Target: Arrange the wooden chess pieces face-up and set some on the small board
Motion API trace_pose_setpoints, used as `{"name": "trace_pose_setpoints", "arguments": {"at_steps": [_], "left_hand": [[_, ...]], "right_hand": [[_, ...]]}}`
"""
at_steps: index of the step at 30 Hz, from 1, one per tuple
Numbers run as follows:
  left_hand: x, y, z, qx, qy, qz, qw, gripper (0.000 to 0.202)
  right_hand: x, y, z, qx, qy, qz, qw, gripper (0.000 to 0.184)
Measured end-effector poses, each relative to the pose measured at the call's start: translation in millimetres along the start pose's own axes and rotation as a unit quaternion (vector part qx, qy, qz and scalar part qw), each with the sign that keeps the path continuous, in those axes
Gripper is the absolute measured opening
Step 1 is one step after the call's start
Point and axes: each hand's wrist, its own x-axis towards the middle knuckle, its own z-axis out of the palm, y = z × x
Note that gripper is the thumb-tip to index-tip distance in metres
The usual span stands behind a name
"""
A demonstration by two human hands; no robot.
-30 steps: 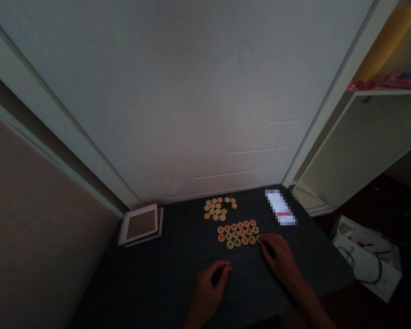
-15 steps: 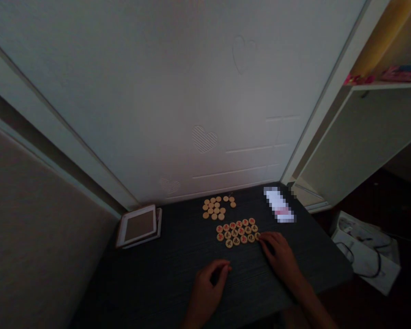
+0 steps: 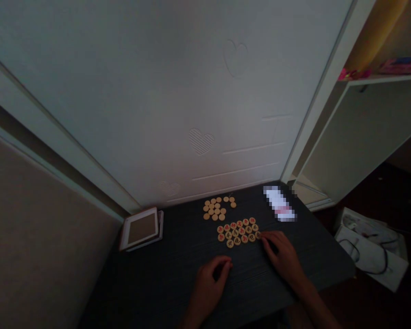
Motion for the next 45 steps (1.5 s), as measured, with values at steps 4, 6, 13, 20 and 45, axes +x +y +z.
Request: {"name": "trace_pose_setpoints", "arguments": {"at_steps": [4, 6, 13, 20, 45], "left_hand": [[27, 1, -22.0, 0.055, 0.009, 0.032, 0.998, 0.024], [46, 0, -34.7, 0.1, 0.046, 0.052, 0.993, 0.026], [99, 11, -56.1, 0.185, 0.139, 0.071, 0.97, 0.03], [107, 14, -54.4, 0.209, 0.145, 0.073, 0.964, 0.032], [-8, -13, 15.9, -0.031, 0.022, 0.048, 0.998, 0.022]], "right_hand": [[-1, 0, -2, 0.007, 0.004, 0.014, 1.0, 0.02], [-2, -1, -3, 0.014, 0.009, 0.019, 1.0, 0.02], [-1, -4, -6, 0.025, 0.032, 0.021, 0.999, 0.023], [-1, -5, -7, 0.041, 0.039, 0.027, 0.998, 0.021], [-11, -88, 28, 0.24, -0.164, -0.039, 0.956, 0.042]]}}
